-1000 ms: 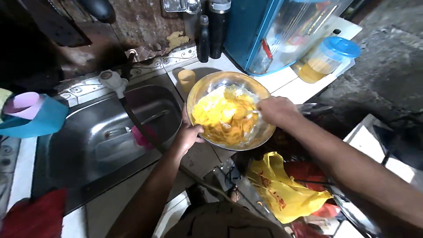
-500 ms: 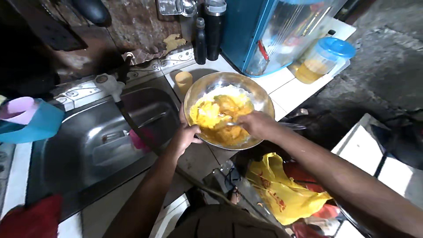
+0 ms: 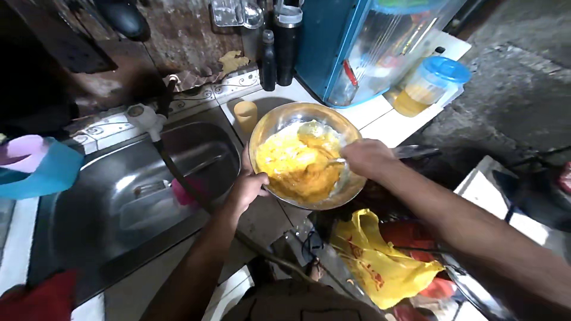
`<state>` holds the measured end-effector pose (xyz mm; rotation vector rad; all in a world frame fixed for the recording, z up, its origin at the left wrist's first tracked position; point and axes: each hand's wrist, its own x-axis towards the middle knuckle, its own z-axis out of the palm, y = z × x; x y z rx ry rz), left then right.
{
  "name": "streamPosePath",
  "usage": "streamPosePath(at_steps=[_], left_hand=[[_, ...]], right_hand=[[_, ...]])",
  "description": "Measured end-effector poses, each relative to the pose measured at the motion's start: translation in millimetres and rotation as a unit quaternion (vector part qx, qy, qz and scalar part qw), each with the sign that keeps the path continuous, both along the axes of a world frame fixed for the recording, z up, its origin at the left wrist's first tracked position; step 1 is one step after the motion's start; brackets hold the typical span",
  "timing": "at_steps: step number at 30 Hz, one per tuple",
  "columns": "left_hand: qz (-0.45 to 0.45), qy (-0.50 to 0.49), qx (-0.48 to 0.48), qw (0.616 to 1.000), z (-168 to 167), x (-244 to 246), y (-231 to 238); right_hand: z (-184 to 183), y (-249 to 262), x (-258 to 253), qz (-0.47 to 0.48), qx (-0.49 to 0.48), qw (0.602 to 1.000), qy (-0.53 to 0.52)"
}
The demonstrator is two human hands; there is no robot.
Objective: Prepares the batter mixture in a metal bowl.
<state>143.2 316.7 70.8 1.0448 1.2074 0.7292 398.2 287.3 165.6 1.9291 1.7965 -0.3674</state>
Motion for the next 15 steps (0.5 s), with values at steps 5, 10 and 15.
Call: streamPosePath(at_steps=[5, 10, 15], left_hand=[[0.032, -0.022, 0.010, 0.999, 2, 8, -2], [0.030, -0.014, -0.016, 0.999, 7, 4, -14], [0.047, -0.028, 0.046, 0.997, 3, -4, -51]], right_hand=[[-10, 8, -13, 0.046, 0.042, 0.994, 0.093], [37, -33, 3, 0.181, 0.116, 0.977, 0.006], [49, -57, -11, 0.063, -0.105, 0.992, -0.012]])
